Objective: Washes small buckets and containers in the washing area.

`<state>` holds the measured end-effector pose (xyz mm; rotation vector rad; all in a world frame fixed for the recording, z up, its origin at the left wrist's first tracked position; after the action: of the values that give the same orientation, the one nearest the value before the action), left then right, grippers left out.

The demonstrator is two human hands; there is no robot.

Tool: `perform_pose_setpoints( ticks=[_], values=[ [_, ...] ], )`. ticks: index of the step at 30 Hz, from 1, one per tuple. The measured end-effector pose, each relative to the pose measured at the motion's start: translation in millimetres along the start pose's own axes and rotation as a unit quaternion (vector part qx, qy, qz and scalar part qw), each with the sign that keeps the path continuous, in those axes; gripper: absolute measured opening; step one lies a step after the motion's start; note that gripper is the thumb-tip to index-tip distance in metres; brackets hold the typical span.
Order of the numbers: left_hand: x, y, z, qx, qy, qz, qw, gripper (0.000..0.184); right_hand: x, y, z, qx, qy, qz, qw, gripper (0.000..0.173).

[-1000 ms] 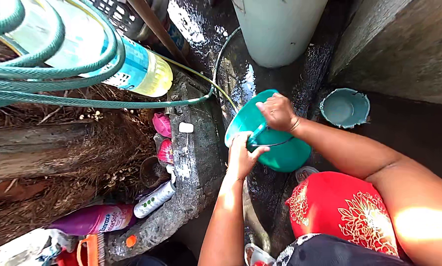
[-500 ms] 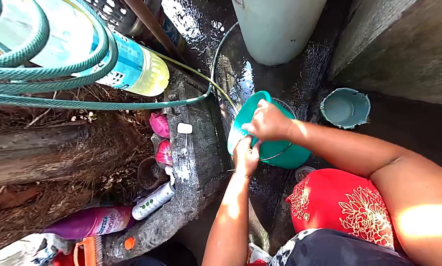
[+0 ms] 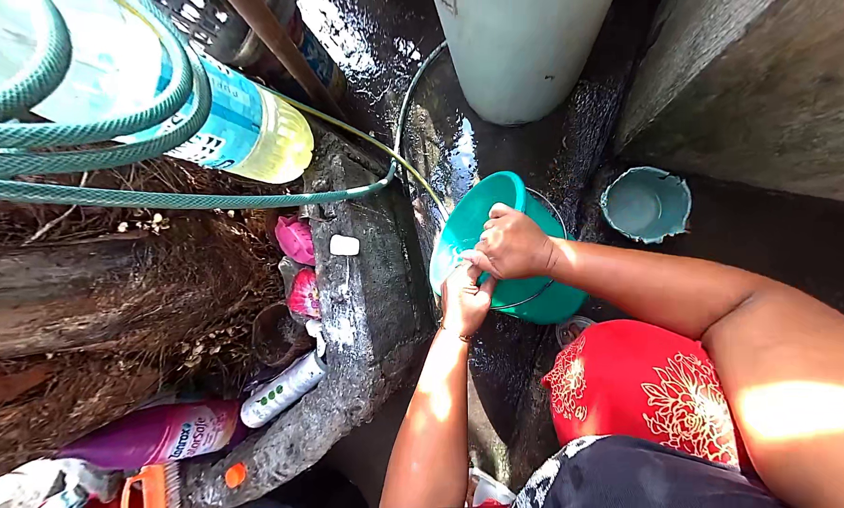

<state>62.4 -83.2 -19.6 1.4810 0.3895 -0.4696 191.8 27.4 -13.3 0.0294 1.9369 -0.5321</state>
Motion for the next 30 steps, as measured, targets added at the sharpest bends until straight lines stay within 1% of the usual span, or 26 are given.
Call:
perform_pose_setpoints(
  ticks=[1, 2, 3, 5, 6, 8, 9, 11, 12, 13, 15, 16, 17, 19, 20, 21, 22, 23, 24, 25, 26, 27, 28, 30],
  values=[
    [-2, -1, 1, 0.0, -0.001, 0.013, 1.0, 0.018, 1, 10, -2, -0.017, 0.01, -0.009, 1.0, 0.053],
    [-3, -3, 4, -0.001, -0.001, 0.016, 1.0, 0.021, -1, 27, -2, -0.003, -0.002, -0.04, 0.999, 0.048],
    [-4, -4, 8, 0.001, -0.006, 0.012, 1.0, 0.024, -6, 49, 0, 0.034, -0.03, -0.094, 0.995, 0.04],
    [-9, -4, 8, 0.014, -0.012, 0.001, 1.0, 0.025, -11, 96, 3, 0.14, -0.029, -0.241, 0.96, 0.056],
    [-12, -4, 7, 0.01, -0.021, -0.003, 1.0, 0.025, -11, 107, 3, 0.191, -0.024, -0.29, 0.938, 0.059],
    [-20, -2, 3, -0.02, -0.047, -0.012, 0.999, 0.026, -7, 113, 2, 0.249, -0.004, -0.325, 0.913, 0.057],
    [-24, 1, -2, -0.036, -0.056, -0.026, 0.997, 0.027, -8, 114, 1, 0.257, 0.0, -0.322, 0.911, 0.058],
    [-27, 11, -7, -0.064, -0.056, -0.07, 0.994, 0.025, -8, 113, 1, 0.254, 0.014, -0.279, 0.926, 0.061],
    [-25, 15, -7, -0.074, -0.046, -0.089, 0.992, 0.024, -6, 104, 2, 0.248, 0.024, -0.248, 0.936, 0.063],
    [-19, 20, -9, -0.076, -0.027, -0.108, 0.991, 0.022, -6, 88, 2, 0.24, 0.027, -0.209, 0.948, 0.063],
    [-4, 27, -18, -0.049, 0.044, -0.15, 0.986, 0.019, -9, 44, -2, 0.206, 0.005, -0.1, 0.973, 0.061],
    [2, 29, -21, -0.033, 0.071, -0.163, 0.984, 0.018, -6, 23, -5, 0.167, 0.01, -0.04, 0.985, 0.06],
    [4, 28, -23, -0.013, 0.089, -0.164, 0.982, 0.018, -1, 11, -5, 0.125, 0.026, -0.008, 0.992, 0.059],
    [-1, 19, -18, 0.011, 0.084, -0.14, 0.986, 0.017, 4, 14, -3, 0.072, 0.044, -0.008, 0.996, 0.058],
    [-6, 15, -14, 0.013, 0.081, -0.122, 0.989, 0.016, 5, 27, 1, 0.075, 0.043, -0.038, 0.996, 0.055],
    [-9, 11, -10, 0.01, 0.073, -0.101, 0.992, 0.014, 3, 46, 7, 0.106, 0.022, -0.089, 0.99, 0.053],
    [-11, 10, -6, 0.008, 0.061, -0.087, 0.994, 0.013, 5, 70, 17, 0.164, 0.011, -0.179, 0.97, 0.055],
    [-13, 9, -5, 0.015, 0.057, -0.076, 0.995, 0.011, 8, 95, 25, 0.231, 0.003, -0.273, 0.934, 0.058],
    [-13, 10, -5, 0.02, 0.055, -0.068, 0.996, 0.011, 12, 115, 29, 0.284, -0.004, -0.336, 0.898, 0.059],
    [-13, 10, -5, 0.015, 0.056, -0.065, 0.996, 0.011, 17, 125, 29, 0.316, -0.01, -0.374, 0.872, 0.059],
    [-14, 10, -3, 0.001, 0.057, -0.065, 0.996, 0.011, 18, 123, 27, 0.329, -0.014, -0.385, 0.862, 0.06],
    [-17, 12, -3, -0.02, 0.055, -0.07, 0.996, 0.011, 12, 112, 22, 0.318, -0.013, -0.355, 0.879, 0.061],
    [-19, 13, -5, -0.033, 0.052, -0.075, 0.995, 0.011, 1, 93, 15, 0.288, -0.024, -0.305, 0.907, 0.062],
    [-18, 13, -5, -0.042, 0.048, -0.075, 0.995, 0.012, -9, 39, 0, 0.181, -0.071, -0.163, 0.967, 0.062]
  ],
)
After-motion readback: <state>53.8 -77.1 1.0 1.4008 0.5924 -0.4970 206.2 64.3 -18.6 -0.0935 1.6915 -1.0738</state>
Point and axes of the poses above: each hand's wrist, its own z-axis away from the middle knuckle, its own x-axis out of the palm, y = z × x, the point moved 1 cm from there along -z, towards the middle knuckle, and after that the axes turned 9 degrees about -y, right-handed, at the moved point
